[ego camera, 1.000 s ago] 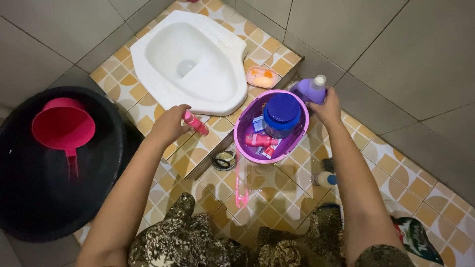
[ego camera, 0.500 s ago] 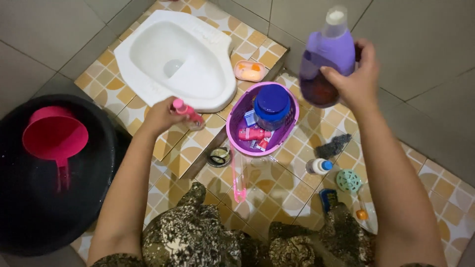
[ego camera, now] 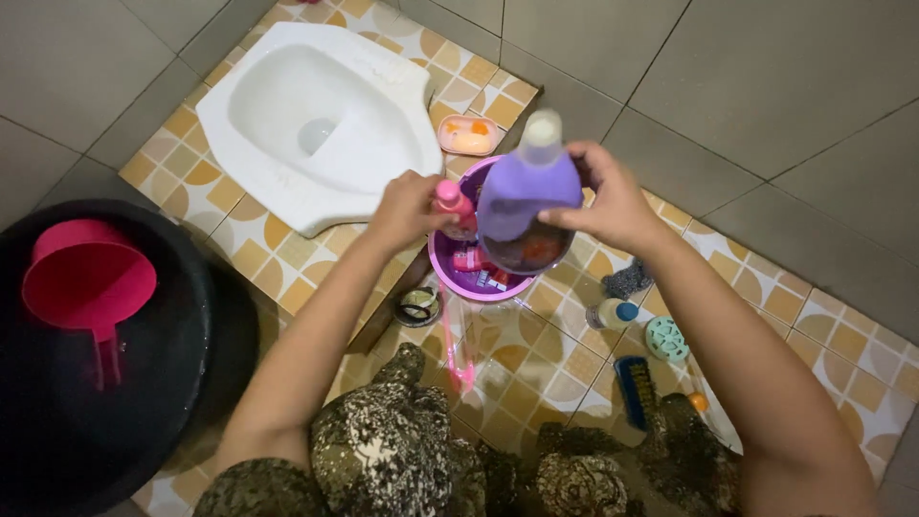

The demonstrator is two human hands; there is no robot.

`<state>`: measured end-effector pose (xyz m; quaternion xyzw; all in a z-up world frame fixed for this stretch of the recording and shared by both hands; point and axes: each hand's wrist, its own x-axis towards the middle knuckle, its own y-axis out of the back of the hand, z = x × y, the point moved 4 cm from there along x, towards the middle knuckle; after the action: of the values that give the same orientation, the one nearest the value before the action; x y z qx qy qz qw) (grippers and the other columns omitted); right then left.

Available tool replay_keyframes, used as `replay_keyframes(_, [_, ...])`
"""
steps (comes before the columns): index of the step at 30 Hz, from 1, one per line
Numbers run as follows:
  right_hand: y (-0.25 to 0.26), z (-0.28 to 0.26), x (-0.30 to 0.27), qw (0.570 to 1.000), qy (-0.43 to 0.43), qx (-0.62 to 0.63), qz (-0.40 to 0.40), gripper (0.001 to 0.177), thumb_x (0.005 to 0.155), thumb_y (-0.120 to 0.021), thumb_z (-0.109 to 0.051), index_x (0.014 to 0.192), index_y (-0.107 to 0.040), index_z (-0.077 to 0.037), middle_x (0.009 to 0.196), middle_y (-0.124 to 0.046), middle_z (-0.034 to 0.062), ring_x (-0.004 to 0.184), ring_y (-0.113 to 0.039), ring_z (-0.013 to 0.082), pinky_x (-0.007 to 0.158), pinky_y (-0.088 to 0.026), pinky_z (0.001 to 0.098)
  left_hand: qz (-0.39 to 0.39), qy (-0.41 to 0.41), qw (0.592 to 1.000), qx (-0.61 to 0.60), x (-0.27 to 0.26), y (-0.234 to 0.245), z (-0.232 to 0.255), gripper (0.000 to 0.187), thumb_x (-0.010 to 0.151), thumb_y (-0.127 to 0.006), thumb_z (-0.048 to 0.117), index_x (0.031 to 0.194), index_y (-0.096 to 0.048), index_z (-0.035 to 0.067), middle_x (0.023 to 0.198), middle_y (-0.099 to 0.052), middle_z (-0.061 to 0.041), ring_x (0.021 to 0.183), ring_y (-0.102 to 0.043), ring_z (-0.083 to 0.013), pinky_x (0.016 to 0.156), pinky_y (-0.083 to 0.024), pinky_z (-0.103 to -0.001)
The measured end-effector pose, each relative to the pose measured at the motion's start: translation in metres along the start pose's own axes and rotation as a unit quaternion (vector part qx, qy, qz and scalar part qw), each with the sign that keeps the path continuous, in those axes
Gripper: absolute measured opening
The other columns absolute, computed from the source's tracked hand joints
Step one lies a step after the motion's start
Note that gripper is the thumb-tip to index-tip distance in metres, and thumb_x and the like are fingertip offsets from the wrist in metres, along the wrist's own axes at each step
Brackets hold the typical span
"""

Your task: Rinsing and scrubbing bathroom walls and the area around a squat toilet using a scoop and a sponge.

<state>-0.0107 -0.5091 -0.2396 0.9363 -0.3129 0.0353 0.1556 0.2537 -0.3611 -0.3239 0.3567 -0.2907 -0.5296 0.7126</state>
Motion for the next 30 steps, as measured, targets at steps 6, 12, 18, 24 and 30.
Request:
replay_keyframes(6, [-0.006, 0.0, -0.008, 0.996, -0.001, -0.086, -0.031, 0.08, 0.064, -0.098, -0.011, 0.131, -0.055, -0.002, 0.118, -0.067, 0.0195, 0.115, -0.065, 0.0357, 0.1, -0.049, 0.0476, -0.02, -0.021, 0.988, 0.149, 0.017, -0.064, -0.024, 0.056, 0.08, -0.084, 0.045, 0.127, -0.064, 0.023, 0.115, -0.068, 0.003, 0.119, -0.051, -0.0219, 0.108, -0.032, -0.047])
replay_keyframes(12, [-0.026, 0.006, -0.015, 0.995, -0.017, -0.078, -0.068, 0.077, 0.065, -0.097, -0.011, 0.13, -0.057, -0.002, 0.12, -0.068, 0.02, 0.119, -0.064, 0.0395, 0.103, -0.049, 0.0521, -0.009, 0.053, 0.993, 0.107, 0.016, -0.057, -0.032, 0.05, 0.089, -0.079, 0.034, 0.134, -0.06, 0.027, 0.119, -0.063, 0.004, 0.119, -0.053, -0.0242, 0.101, -0.041, -0.047])
replay_keyframes(18, [-0.05, 0.02, -0.012, 0.994, -0.011, -0.035, -0.098, 0.074, 0.07, -0.094, -0.014, 0.132, -0.055, -0.006, 0.122, -0.069, 0.0132, 0.12, -0.064, 0.029, 0.107, -0.045, 0.0471, -0.041, 0.085, 0.989, 0.111, 0.008, -0.05, -0.047, 0.043, 0.09, -0.074, 0.033, 0.13, -0.062, 0.025, 0.121, -0.064, -0.001, 0.12, -0.055, -0.0292, 0.098, -0.045, -0.05])
replay_keyframes(24, [-0.063, 0.034, -0.013, 0.987, -0.015, -0.089, -0.13, 0.076, 0.069, -0.092, -0.014, 0.134, -0.054, -0.005, 0.124, -0.067, 0.0201, 0.123, -0.062, 0.04, 0.107, -0.044, 0.0545, -0.077, 0.051, 0.974, 0.207, -0.01, -0.047, -0.042, 0.031, 0.092, -0.065, 0.029, 0.123, -0.069, 0.023, 0.121, -0.065, -0.005, 0.117, -0.058, -0.0316, 0.098, -0.046, -0.051])
replay_keyframes(30, [-0.071, 0.114, -0.022, 0.947, -0.039, -0.259, -0.184, 0.081, 0.069, -0.091, -0.038, 0.138, -0.054, -0.017, 0.127, -0.062, 0.0098, 0.132, -0.046, 0.0327, 0.114, -0.031, 0.0511, -0.171, 0.07, 0.954, 0.235, -0.012, -0.053, -0.037, 0.059, 0.083, -0.076, 0.04, 0.135, -0.062, 0.016, 0.135, -0.058, -0.014, 0.128, -0.05, -0.0378, 0.102, -0.044, -0.051])
